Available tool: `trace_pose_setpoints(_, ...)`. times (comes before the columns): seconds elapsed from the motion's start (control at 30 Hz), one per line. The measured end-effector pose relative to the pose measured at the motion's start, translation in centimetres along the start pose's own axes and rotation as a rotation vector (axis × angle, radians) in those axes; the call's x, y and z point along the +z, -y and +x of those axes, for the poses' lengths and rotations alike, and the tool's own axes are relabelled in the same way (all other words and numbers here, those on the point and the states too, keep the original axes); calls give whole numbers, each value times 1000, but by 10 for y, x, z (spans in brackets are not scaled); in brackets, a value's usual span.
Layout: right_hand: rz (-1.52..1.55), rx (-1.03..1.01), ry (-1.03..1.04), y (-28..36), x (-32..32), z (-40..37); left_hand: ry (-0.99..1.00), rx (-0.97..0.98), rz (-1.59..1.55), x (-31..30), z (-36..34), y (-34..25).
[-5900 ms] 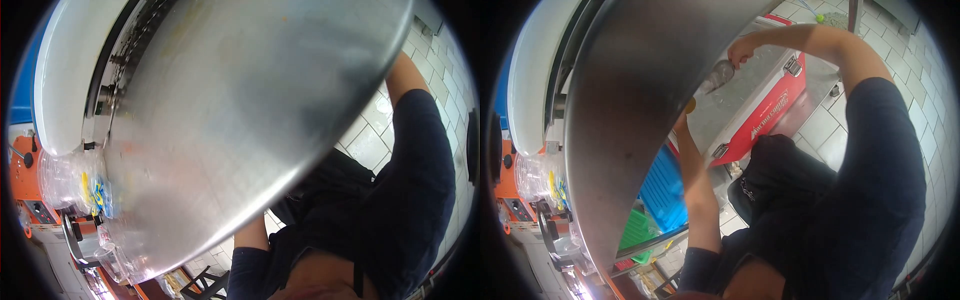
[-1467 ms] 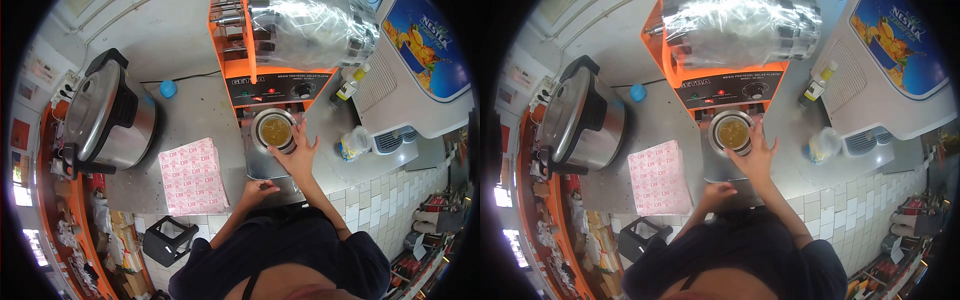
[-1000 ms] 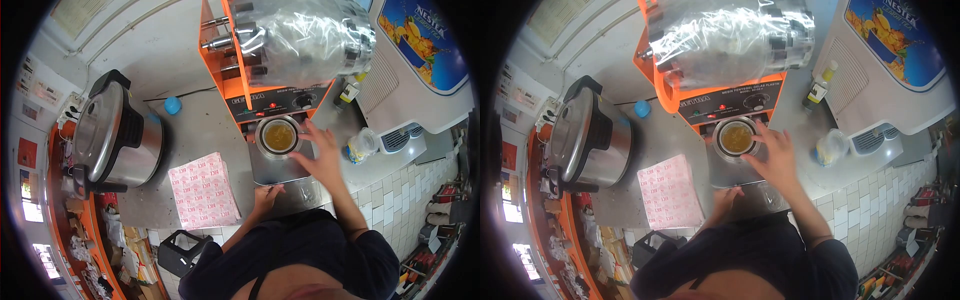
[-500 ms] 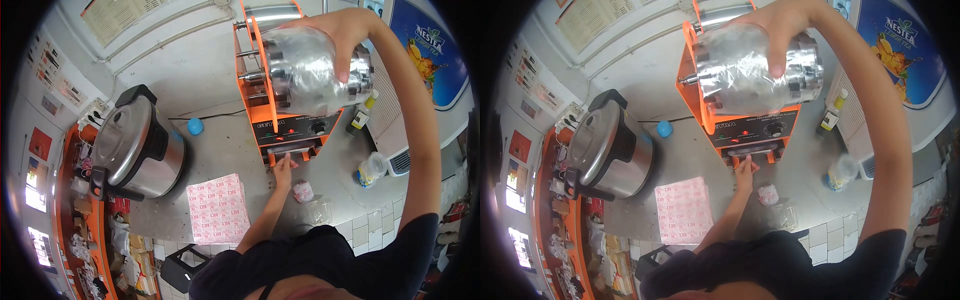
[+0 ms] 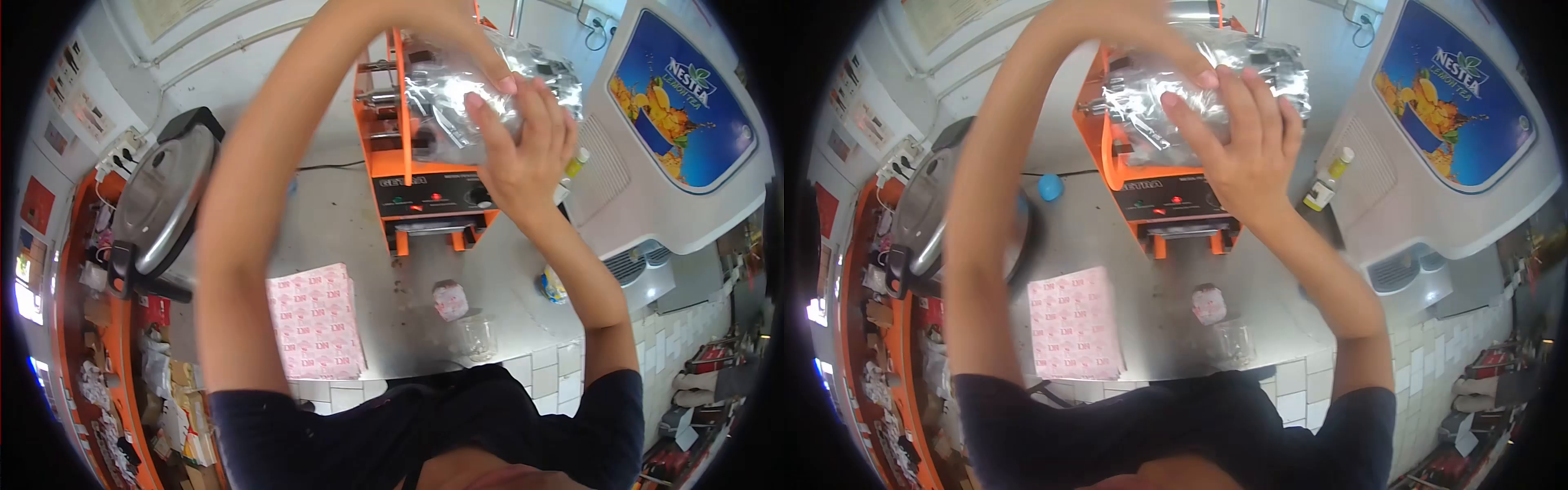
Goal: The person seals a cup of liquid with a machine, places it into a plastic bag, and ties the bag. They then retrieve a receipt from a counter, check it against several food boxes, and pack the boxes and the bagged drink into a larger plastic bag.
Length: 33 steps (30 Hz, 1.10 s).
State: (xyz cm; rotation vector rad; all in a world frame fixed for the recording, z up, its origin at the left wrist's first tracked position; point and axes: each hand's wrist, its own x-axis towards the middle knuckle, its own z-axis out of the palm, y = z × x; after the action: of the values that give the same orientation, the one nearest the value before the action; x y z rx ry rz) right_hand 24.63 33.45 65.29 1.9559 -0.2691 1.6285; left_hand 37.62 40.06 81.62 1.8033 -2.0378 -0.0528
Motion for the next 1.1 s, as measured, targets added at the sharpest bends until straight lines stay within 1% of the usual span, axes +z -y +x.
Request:
trace_pose_setpoints(0.03, -17, -1, -62, -2, 0, -6, -10, 7, -19, -7, 8, -8)
trace_pose_setpoints(0.07, 3, -14, 2, -5, -5, -9, 477, 9, -22, -13, 16, -16)
trace_pose_setpoints(0.1, -12, -34, 4, -6, -14, -9, 958, 17, -10, -17, 23, -24)
trace_pose_setpoints(0.17, 374, 115, 167, -3, -36, -11, 552, -321, -35, 22, 23, -4)
trace_pose_setpoints(0.2, 634, 99, 224, -14, -49, -17, 335, -184, 83, 30, 12, -3)
trace_pose_setpoints(0.23, 624, 99, 213, -29, -53, -27, 213, -78, 148, 41, 3, -1)
trace_pose_setpoints(0.3, 1324, 361, 32, -58, -51, -43, -417, -23, 712, 91, -36, -33)
trace_pose_setpoints(0.33, 1334, 348, 36, -67, -48, -33, -741, 55, 891, 121, -39, -25)
trace_pose_setpoints(0.37, 1190, 400, 55, -78, -43, -13, -1058, 142, 1067, 150, -42, -17)
trace_pose_setpoints(0.4, 1043, 456, 63, -87, -40, 7, -1091, 108, 1077, 170, -49, -20)
trace_pose_setpoints(0.43, 910, 267, 135, -92, -38, 36, -1126, 88, 1094, 186, -57, -24)
trace_pose_setpoints(0.47, 765, 76, 200, -91, -36, 60, -958, 143, 751, 210, -67, -29)
trace_pose_setpoints(0.5, 767, 69, 186, -80, -32, 67, -778, 179, 405, 232, -80, -39)
trace_pose_setpoints(0.57, 558, -179, 659, -62, -25, 78, 27, 347, 390, 244, -115, -45)
trace_pose_setpoints(0.6, 551, -168, 634, -62, -27, 76, 34, 358, 415, 220, -111, -47)
trace_pose_setpoints(0.67, 532, -130, 555, -52, -39, 61, -774, 661, 249, 144, -102, -74)
trace_pose_setpoints(0.7, 536, -122, 563, -50, -43, 56, -860, 389, 237, 112, -89, -80)
trace_pose_setpoints(0.73, 546, -131, 529, -50, -47, 52, -937, 113, 225, 85, -68, -73)
trace_pose_setpoints(0.8, 583, -134, 446, -45, -59, 46, -1116, 412, 660, 52, -21, -30)
trace_pose_setpoints(0.83, 572, -126, 443, -54, -58, 40, -1115, 427, 654, 58, -26, -33)
trace_pose_setpoints(0.9, 733, -278, 247, -83, -39, 27, -508, -309, 601, 81, -39, -49)
trace_pose_setpoints(0.93, 852, -244, 12, -87, -16, 30, -535, -366, 610, 90, -38, -48)
trace_pose_setpoints(0.97, 1012, 148, -32, -86, 4, 34, -535, -366, 612, 102, -39, -44)
trace_pose_setpoints(1.0, 1153, 549, -81, -84, 26, 44, -808, -262, 678, 117, -39, -37)
trace_pose_setpoints(1.03, 1013, 517, -321, -96, 51, 78, -1085, -145, 739, 128, -39, -31)
trace_pose_setpoints(1.07, 971, 670, -481, -113, 93, 100, -1157, -137, 806, 135, -37, -26)
trace_pose_setpoints(1.1, 893, 820, -197, -146, 129, 110, -1154, -141, 805, 140, -38, -23)
